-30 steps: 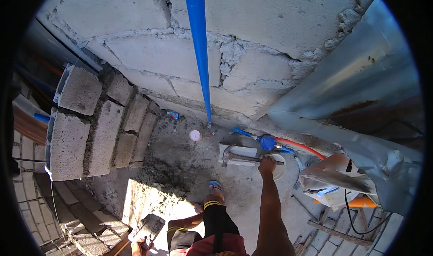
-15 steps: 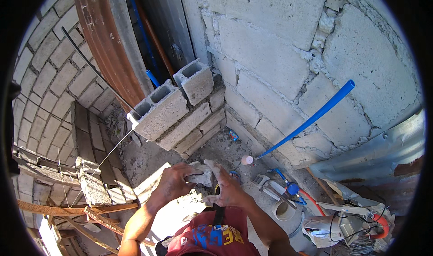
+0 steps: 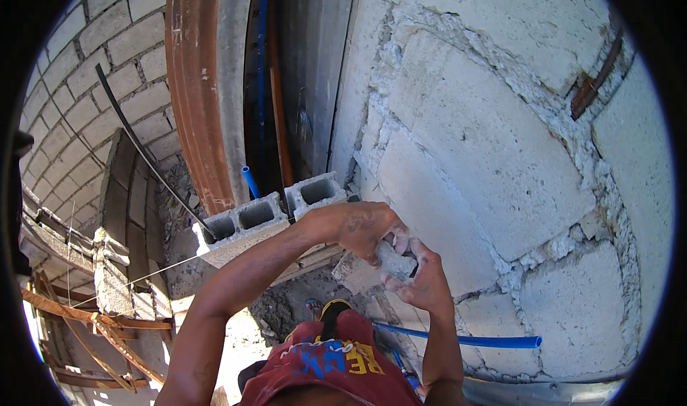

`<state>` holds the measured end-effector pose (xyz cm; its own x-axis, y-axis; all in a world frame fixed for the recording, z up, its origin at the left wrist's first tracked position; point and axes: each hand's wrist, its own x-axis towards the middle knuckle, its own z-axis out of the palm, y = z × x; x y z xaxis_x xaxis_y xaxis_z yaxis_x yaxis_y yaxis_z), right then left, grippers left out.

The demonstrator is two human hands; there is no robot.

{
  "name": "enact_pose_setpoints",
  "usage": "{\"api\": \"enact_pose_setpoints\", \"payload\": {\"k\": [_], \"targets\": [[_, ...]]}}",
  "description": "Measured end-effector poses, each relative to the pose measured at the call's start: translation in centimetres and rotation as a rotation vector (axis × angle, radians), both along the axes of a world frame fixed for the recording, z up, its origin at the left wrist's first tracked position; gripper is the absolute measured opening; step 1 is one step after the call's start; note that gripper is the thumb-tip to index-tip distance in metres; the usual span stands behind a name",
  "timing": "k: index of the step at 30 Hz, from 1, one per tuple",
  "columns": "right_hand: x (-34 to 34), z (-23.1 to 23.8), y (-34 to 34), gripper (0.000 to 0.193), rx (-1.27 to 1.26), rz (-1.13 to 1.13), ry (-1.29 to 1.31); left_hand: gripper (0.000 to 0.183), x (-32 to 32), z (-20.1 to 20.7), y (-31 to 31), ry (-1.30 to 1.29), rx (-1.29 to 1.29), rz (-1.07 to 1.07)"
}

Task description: The person lays concrete blocks on a wall using a trowel to apply mortar. They repeatedly pick up blocks, apply mortar, and place them in sequence along the wall.

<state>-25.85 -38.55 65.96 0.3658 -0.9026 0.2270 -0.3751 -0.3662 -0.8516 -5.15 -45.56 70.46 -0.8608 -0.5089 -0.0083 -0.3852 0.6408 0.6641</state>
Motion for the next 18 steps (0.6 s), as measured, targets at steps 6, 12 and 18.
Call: {"api": "enact_pose_setpoints", "payload": {"k": [6,12,18], "targets": [[0.9,2.7,-9.2,0.023,-0.13,-0.396,0.03,0.051,5.8,-1.8,-5.6,1.165,-0.159,0.803],[6.4,-0.5,-17.9,0.016,-0.313,-0.384,-0.2,0.028,12.0,-17.7,6.7,0.952,0.544,1.031],[12.0,-4.1,-25.3,0.029,-0.429,-0.414,0.157,0.03,11.3,-24.7,13.1,0.825,0.794,1.172]]}}
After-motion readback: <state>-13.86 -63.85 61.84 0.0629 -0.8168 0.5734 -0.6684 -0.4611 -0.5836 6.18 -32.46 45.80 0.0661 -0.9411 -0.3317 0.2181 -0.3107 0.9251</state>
